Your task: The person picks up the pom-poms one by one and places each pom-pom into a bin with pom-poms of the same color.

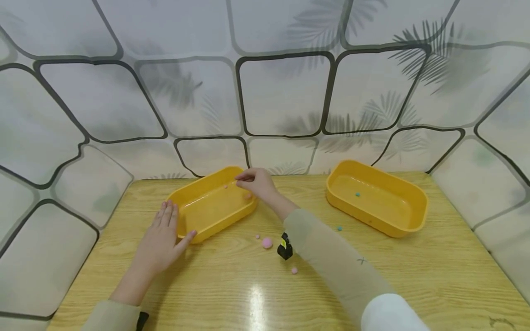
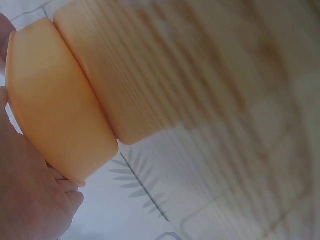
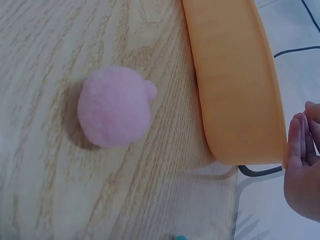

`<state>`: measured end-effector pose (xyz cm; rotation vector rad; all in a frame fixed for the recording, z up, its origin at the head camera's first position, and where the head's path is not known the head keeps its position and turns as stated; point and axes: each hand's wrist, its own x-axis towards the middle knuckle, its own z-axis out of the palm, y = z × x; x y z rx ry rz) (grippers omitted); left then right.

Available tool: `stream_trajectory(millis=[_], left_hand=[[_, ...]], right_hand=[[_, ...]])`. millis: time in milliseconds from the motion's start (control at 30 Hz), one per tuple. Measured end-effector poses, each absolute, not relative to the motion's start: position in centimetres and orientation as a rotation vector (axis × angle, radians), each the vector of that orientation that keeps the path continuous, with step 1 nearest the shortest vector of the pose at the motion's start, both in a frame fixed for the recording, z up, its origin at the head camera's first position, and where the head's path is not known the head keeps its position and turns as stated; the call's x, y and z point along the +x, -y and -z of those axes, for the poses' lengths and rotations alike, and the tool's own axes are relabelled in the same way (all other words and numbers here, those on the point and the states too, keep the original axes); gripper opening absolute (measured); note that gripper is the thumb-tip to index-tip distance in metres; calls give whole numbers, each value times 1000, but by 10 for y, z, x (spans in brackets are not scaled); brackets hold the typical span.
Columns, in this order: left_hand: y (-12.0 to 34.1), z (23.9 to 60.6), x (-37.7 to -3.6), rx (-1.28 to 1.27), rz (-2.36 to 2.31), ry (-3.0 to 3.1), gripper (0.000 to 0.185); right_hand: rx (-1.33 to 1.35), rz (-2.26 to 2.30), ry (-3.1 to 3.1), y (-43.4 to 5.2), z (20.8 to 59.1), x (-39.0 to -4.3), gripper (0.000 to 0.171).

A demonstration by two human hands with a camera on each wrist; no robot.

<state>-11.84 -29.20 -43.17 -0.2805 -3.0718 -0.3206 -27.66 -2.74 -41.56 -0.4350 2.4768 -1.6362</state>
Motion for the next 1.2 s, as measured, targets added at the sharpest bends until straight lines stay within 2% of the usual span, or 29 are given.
stream_trajectory(millis=[633, 1200], left_hand=[[291, 431, -119, -269, 298, 3063, 96], [291, 431, -118, -276, 321, 3060, 96]], right_hand=[[-492, 1627, -2380, -15, 413, -271, 23], [-604, 1545, -2343, -81, 404, -232, 23]])
